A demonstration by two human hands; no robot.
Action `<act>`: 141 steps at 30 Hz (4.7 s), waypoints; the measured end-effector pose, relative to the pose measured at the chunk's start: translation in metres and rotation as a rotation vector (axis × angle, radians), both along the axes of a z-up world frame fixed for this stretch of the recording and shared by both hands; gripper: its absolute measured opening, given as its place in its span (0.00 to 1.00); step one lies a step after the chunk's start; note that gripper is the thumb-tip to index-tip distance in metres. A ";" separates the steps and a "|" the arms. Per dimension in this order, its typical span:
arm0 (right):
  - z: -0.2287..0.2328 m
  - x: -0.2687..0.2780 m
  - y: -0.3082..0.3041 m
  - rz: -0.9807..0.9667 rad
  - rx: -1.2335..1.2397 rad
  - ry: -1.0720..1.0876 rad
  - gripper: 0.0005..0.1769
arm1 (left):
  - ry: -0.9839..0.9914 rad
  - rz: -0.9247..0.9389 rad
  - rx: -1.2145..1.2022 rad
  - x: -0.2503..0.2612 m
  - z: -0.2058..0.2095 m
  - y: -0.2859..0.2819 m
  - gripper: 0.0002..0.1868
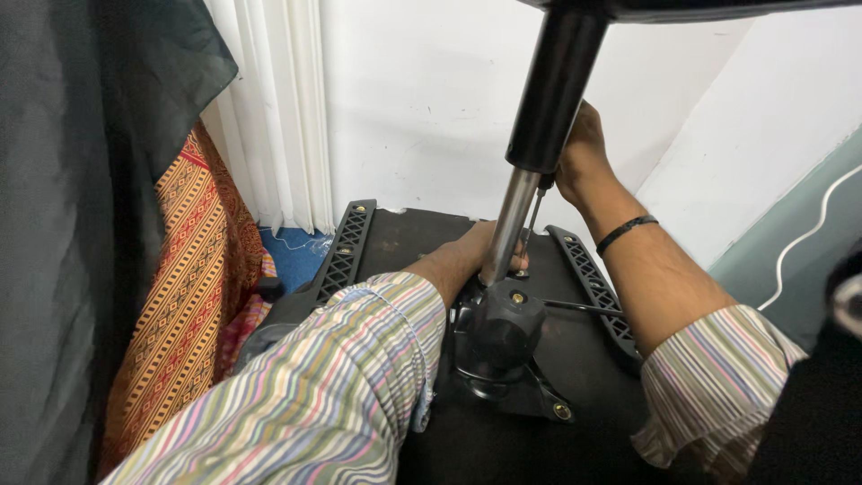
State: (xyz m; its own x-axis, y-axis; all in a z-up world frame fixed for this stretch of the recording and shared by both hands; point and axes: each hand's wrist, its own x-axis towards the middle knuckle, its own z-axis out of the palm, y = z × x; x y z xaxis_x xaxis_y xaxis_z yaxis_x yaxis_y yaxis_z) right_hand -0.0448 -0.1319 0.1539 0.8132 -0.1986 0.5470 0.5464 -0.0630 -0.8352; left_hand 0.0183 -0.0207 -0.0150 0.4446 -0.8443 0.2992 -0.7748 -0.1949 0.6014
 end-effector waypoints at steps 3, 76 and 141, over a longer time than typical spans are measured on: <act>-0.001 -0.005 -0.014 0.087 0.089 -0.013 0.21 | 0.074 0.027 -0.013 -0.002 0.002 0.001 0.17; 0.022 -0.078 0.018 -0.205 -0.383 -0.114 0.20 | 0.248 0.160 -0.246 -0.063 0.062 0.025 0.19; 0.008 -0.023 -0.015 0.550 0.250 0.087 0.29 | 0.376 0.113 -0.226 -0.052 0.048 0.020 0.19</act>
